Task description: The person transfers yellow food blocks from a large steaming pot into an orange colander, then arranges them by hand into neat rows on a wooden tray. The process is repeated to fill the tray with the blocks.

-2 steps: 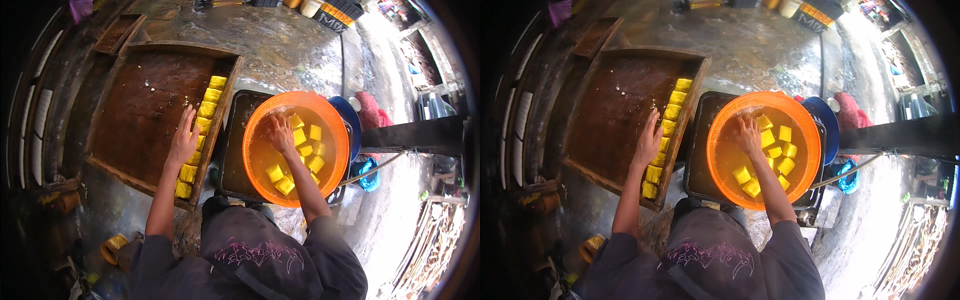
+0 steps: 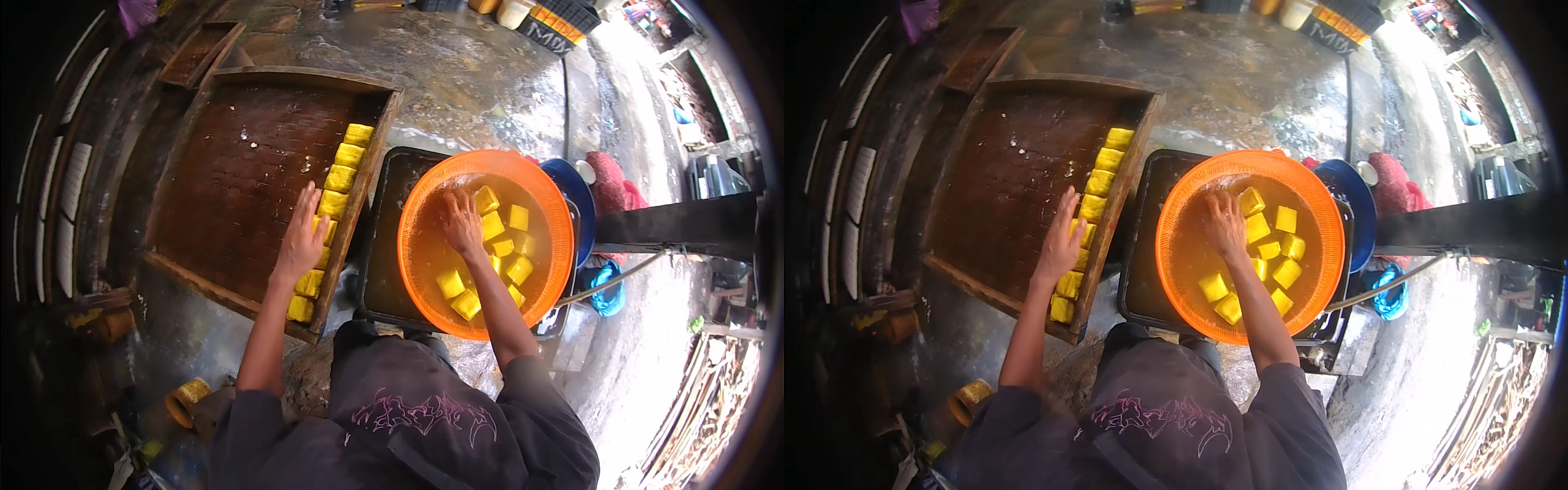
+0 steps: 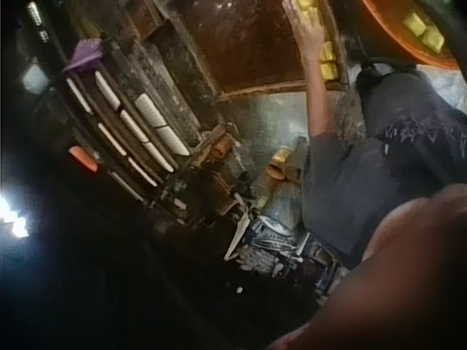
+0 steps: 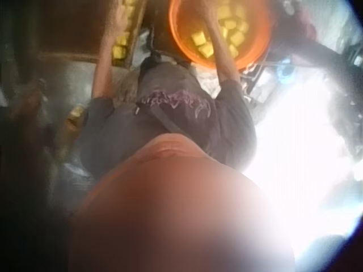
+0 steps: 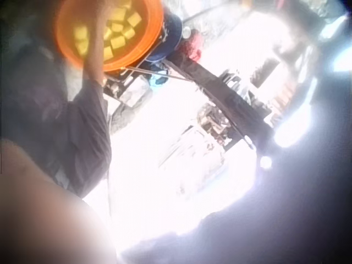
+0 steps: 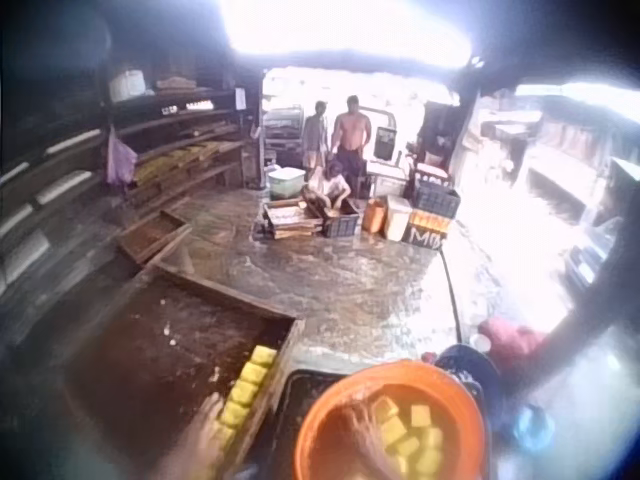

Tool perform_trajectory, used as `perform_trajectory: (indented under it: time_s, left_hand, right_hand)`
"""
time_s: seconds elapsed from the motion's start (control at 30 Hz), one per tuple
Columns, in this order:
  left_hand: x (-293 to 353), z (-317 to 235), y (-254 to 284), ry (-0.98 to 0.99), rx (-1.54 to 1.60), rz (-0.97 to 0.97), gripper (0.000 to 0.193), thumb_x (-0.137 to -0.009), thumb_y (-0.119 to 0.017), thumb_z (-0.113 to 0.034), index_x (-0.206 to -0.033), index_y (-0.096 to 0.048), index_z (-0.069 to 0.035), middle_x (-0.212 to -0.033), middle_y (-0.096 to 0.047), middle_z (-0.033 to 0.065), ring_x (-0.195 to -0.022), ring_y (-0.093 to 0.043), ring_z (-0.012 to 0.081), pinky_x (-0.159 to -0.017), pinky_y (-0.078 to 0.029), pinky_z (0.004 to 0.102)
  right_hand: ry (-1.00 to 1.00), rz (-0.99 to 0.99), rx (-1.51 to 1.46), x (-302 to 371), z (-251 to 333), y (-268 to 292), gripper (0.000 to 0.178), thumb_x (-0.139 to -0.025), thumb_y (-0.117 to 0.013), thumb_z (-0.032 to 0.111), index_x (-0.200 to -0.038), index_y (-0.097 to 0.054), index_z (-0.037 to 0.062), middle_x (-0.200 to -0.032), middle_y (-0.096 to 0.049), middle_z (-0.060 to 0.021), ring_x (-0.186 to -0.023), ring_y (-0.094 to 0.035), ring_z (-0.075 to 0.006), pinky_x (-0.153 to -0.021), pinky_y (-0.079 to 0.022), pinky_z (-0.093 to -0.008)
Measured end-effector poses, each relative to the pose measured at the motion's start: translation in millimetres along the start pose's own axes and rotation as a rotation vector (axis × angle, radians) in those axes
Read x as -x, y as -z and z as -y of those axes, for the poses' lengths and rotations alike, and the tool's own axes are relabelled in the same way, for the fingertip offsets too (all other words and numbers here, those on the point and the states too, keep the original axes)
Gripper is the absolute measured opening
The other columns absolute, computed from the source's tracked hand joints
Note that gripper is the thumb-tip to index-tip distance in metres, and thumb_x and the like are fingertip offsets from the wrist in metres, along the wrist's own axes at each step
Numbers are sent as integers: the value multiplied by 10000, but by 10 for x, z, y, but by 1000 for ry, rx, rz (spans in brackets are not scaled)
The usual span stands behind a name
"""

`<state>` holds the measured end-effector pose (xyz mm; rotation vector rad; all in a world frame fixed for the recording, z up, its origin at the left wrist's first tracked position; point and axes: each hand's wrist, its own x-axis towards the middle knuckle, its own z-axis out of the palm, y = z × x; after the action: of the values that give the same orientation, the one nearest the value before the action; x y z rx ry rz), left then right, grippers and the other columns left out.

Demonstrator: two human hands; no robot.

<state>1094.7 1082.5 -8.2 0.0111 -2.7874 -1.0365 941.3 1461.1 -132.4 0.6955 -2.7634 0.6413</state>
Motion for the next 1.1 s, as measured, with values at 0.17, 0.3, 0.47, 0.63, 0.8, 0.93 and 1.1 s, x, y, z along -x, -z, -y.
perform_trajectory:
  time_s: [0.17, 0.3, 0.47, 0.63, 0.8, 0.93, 1.1]
  left_hand:
    - [470, -58, 31, -26, 148, 40, 606, -1193, -508, -227, -1717, -331, 18, -1813, -291, 243, -1693, -275, 378, -1368, -258, 450]
    - [418, 115, 257, 125, 376, 15, 619, -1208, -457, -206, -1756, -260, 5, -1833, -283, 187, -1698, -269, 316, -1376, -224, 429]
    - [577, 193, 170, 38, 328, 162, 695, -1189, -496, -238, -1760, -201, 27, -1844, -170, 259, -1723, -170, 358, -1385, -187, 429]
    - [358, 502, 179, -36, 487, 111, 697, -1171, -552, -176, -1751, -228, 36, -1836, -209, 265, -1718, -200, 360, -1382, -194, 433]
    - [-478, 617, 53, -124, 470, -25, 706, -1179, -538, -261, -1743, -237, 38, -1829, -211, 274, -1712, -196, 401, -1384, -199, 465]
    - [-626, 400, -232, -202, 158, 91, 713, -1155, -587, -315, -1698, -317, 61, -1802, -222, 325, -1689, -191, 495, -1382, -209, 513]
    - [-174, 142, 261, -114, 166, -42, 589, -1120, -628, -263, -1577, -490, 82, -1723, -373, 326, -1623, -336, 498, -1336, -316, 526]
  right_hand:
    - [-704, 41, -1135, -38, -50, 273, 369, -1061, -701, 260, -1337, -673, 17, -1298, -751, -211, -1192, -726, -362, -1075, -587, -478]
    - [-985, 31, -2267, -418, 226, 656, 397, -1109, -649, 326, -1345, -670, 7, -1311, -743, -225, -1149, -746, -364, -1023, -631, -467]
    - [-168, 528, -1187, -2129, 1053, 488, 355, -1072, -718, 260, -1368, -676, 68, -1405, -707, -169, -1187, -735, -299, -1003, -610, -444]
    - [87, 862, -348, -3899, 1685, -488, 512, -949, -829, 322, -1412, -693, 151, -1331, -752, -144, -1271, -698, -380, -1071, -568, -497]
    - [184, 745, -165, -3799, 1693, -308, 477, -998, -697, 237, -1459, -593, 166, -1303, -747, -228, -1274, -692, -429, -1055, -553, -542]
    - [88, 429, -438, -3157, 1537, 276, 498, -1044, -672, 171, -1524, -551, 120, -1412, -727, -201, -1340, -691, -380, -1081, -581, -506]
    - [-221, -49, -664, -1300, 220, 889, 341, -1069, -648, 86, -1406, -662, 36, -1316, -775, -143, -1237, -734, -255, -1050, -592, -409]
